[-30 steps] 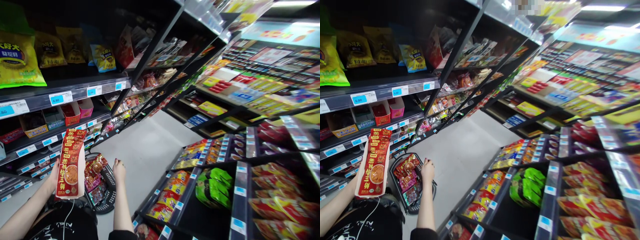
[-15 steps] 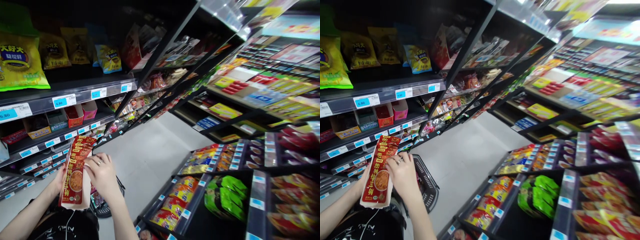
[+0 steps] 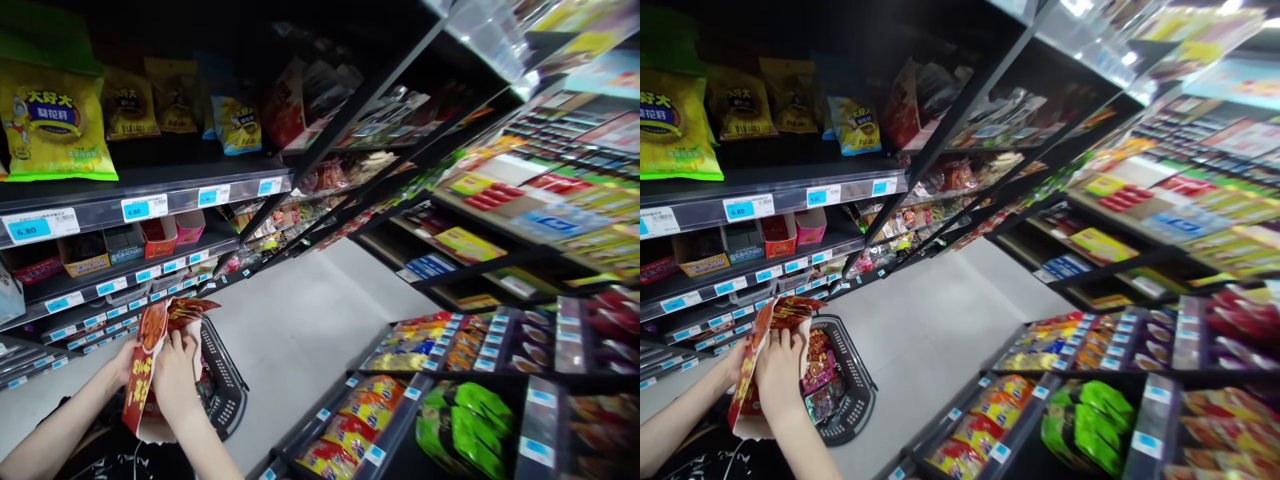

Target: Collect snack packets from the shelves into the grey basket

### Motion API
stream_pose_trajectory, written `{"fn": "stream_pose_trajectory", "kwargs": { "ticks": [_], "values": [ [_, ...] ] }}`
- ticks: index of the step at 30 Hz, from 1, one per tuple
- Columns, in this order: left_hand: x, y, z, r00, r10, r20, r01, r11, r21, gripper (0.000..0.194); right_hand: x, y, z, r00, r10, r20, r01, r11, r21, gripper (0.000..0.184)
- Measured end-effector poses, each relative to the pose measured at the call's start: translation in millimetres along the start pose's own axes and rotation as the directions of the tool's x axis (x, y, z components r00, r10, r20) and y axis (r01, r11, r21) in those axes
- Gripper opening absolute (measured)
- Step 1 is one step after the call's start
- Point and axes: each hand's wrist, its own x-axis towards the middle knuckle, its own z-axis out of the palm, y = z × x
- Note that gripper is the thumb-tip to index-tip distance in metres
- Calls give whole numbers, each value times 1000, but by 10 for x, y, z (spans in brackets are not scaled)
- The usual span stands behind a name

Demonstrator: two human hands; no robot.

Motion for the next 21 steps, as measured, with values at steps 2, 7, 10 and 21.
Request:
{"fn": "stream_pose_trajectory", "kwargs": {
  "ticks": [2,7,10,21],
  "values": [
    [15,16,0,1000,0,-6,0,1000,-6,25,0,6,40,999,11,-49,-10,1000,8,38],
    [11,18,58,1000,-25,-14,25,1000,1,33,6,39,59,1000,-7,-21,8,998,63,38],
    [3,-2,106,999,-41,-9,41,999,3,39,24,55,35,998,40,-52,-38,998,45,35],
    [6,-58,277,999,-40,36,40,999,-3,45,-39,219,-279,991,-8,-134,7,1000,-7,19]
  ]
}}
